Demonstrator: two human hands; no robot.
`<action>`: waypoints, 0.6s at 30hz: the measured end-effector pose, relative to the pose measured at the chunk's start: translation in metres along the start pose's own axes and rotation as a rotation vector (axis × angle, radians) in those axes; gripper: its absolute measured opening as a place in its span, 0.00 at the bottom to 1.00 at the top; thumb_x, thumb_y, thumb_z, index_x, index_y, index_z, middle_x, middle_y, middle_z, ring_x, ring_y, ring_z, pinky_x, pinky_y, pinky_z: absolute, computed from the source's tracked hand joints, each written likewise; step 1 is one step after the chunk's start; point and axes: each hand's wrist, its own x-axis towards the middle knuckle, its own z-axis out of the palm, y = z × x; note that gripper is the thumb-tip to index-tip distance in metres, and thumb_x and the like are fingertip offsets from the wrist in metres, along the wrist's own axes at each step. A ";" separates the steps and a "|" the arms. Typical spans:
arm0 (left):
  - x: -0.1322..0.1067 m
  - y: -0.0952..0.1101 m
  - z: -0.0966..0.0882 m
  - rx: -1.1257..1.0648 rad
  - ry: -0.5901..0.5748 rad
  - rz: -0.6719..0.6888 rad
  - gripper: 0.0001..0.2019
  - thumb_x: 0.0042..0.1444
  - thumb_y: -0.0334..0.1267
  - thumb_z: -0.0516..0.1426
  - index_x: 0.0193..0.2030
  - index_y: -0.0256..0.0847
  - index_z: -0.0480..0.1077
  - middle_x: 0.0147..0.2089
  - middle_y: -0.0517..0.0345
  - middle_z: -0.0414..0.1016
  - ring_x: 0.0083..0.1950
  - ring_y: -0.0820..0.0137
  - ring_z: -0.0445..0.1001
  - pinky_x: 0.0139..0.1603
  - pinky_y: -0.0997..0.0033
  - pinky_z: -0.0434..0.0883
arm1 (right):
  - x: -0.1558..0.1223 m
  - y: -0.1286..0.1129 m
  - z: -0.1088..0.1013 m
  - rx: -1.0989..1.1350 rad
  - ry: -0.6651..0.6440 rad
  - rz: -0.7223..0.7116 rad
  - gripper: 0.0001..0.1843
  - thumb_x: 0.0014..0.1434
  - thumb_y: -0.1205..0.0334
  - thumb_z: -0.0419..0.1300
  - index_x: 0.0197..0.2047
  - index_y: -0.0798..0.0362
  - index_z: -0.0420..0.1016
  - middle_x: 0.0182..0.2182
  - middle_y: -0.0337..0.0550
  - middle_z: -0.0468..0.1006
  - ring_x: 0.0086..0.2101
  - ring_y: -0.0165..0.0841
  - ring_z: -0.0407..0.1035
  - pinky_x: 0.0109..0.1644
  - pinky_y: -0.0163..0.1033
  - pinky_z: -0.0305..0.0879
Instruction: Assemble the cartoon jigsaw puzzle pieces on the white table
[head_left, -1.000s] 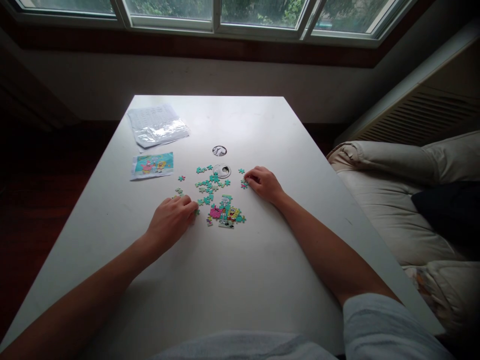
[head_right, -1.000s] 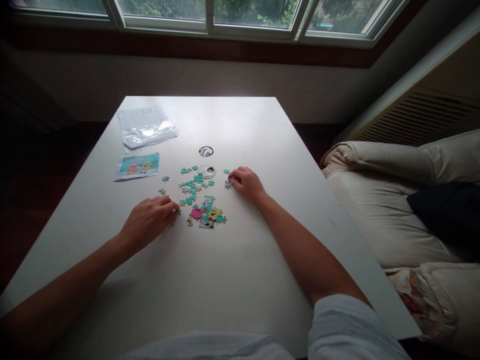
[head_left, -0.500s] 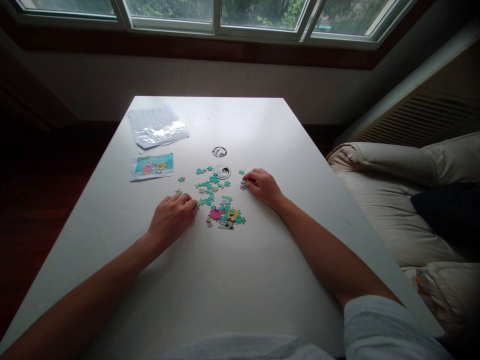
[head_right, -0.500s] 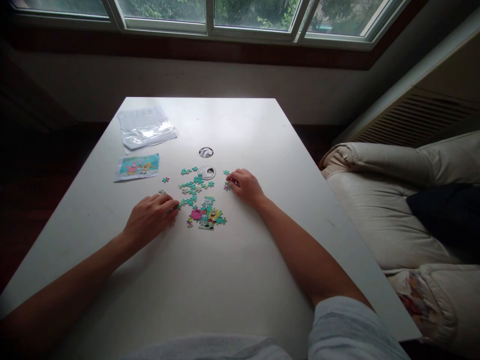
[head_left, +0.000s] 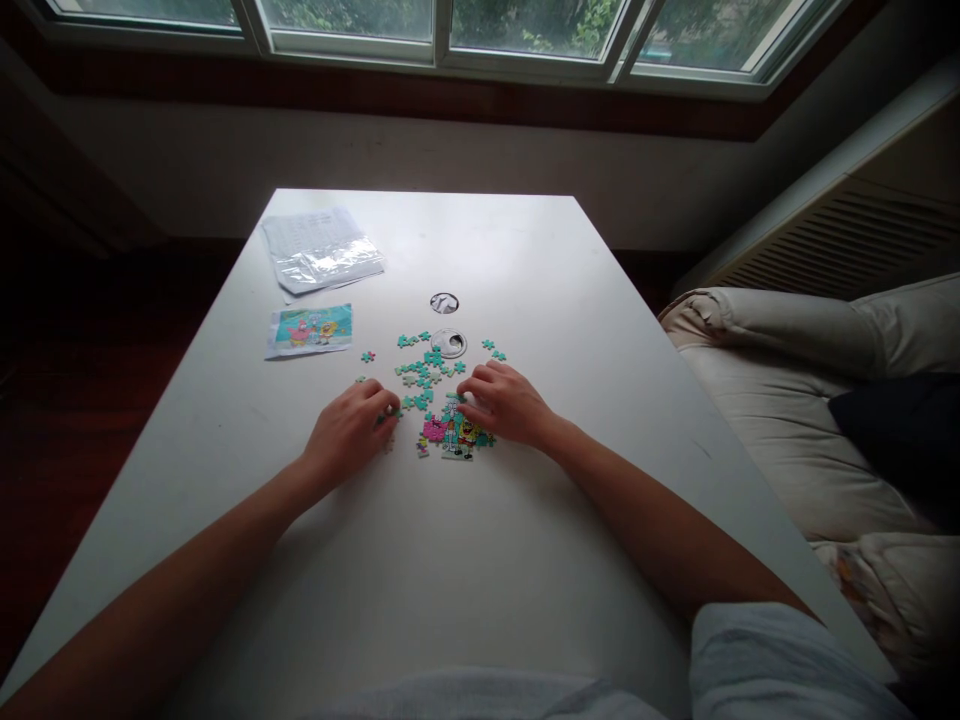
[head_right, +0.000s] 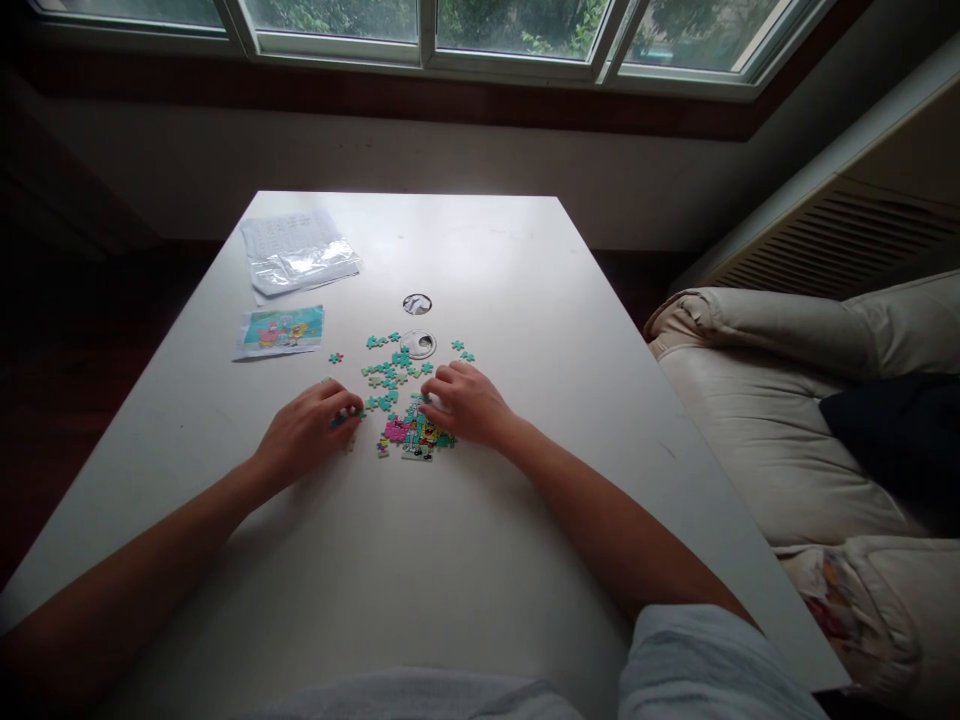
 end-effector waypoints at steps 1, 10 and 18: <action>0.000 0.000 0.000 -0.013 -0.008 -0.003 0.08 0.63 0.37 0.53 0.45 0.46 0.73 0.46 0.55 0.73 0.47 0.63 0.72 0.43 0.66 0.67 | 0.000 -0.002 -0.001 -0.004 -0.007 0.002 0.12 0.66 0.51 0.59 0.44 0.49 0.77 0.37 0.47 0.75 0.38 0.39 0.64 0.46 0.44 0.60; 0.001 0.001 0.006 -0.105 -0.021 -0.015 0.05 0.57 0.34 0.55 0.40 0.44 0.68 0.41 0.55 0.73 0.42 0.64 0.71 0.41 0.66 0.67 | -0.003 -0.022 -0.003 -0.026 -0.056 0.021 0.32 0.55 0.40 0.67 0.58 0.47 0.70 0.44 0.50 0.71 0.43 0.45 0.63 0.50 0.49 0.62; 0.004 0.012 0.006 -0.306 0.045 -0.109 0.05 0.61 0.39 0.55 0.42 0.46 0.71 0.35 0.63 0.77 0.34 0.70 0.73 0.37 0.70 0.66 | 0.001 -0.048 0.007 -0.023 -0.090 -0.061 0.35 0.57 0.41 0.65 0.62 0.49 0.68 0.45 0.52 0.70 0.43 0.45 0.62 0.51 0.51 0.63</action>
